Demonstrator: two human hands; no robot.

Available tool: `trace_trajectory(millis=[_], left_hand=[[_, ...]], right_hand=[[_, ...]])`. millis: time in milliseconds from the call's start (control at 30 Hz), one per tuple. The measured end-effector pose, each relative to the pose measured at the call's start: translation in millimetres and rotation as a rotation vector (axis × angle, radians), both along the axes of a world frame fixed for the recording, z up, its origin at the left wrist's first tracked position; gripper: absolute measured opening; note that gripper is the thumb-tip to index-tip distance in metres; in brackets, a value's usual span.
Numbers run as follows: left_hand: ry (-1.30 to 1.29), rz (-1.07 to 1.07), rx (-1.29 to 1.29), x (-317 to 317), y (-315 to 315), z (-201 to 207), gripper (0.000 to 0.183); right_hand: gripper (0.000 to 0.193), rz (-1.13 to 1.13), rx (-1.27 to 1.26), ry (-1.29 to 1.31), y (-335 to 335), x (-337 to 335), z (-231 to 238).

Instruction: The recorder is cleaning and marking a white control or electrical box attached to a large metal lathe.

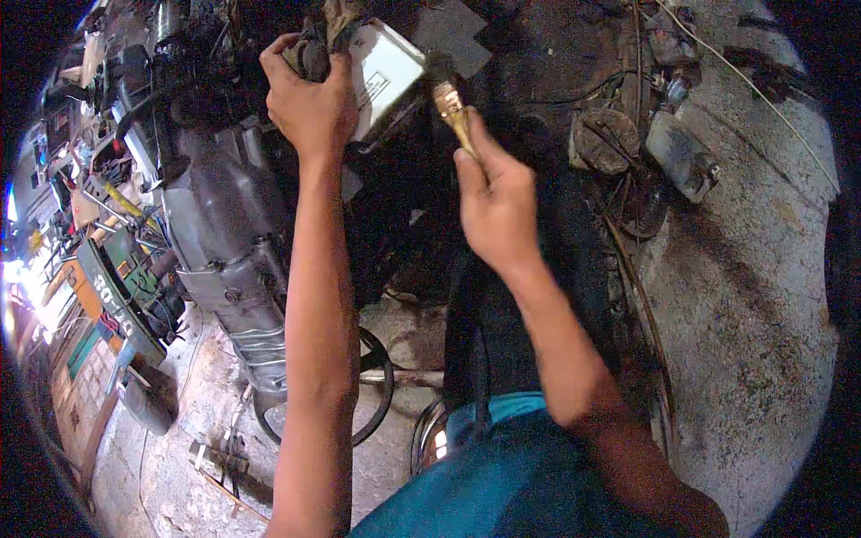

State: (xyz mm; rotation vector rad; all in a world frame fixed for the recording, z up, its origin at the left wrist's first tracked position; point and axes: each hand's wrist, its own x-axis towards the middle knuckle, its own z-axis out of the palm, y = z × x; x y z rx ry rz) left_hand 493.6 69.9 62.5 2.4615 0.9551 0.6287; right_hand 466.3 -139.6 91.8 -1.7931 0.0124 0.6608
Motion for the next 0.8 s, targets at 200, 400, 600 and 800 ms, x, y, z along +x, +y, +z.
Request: trace_trajectory(millis=[200,400,600,800], left_hand=[[0.055,0.034,-0.092,-4,3,1,0.052],[-0.017,0.011,-0.019,-5,7,-3,0.046],[0.001,-0.035,-0.077,-11,17,-3,0.046],[0.022,-0.02,-0.08,-7,19,-6,0.049]], right_hand=[[0.042,0.061,0.092,0.017,1,-19,-5],[0.044,-0.017,-0.026,-0.143,14,-20,1],[0.043,0.001,0.006,-0.003,6,-15,3],[0.042,0.119,0.033,0.037,26,-62,4]])
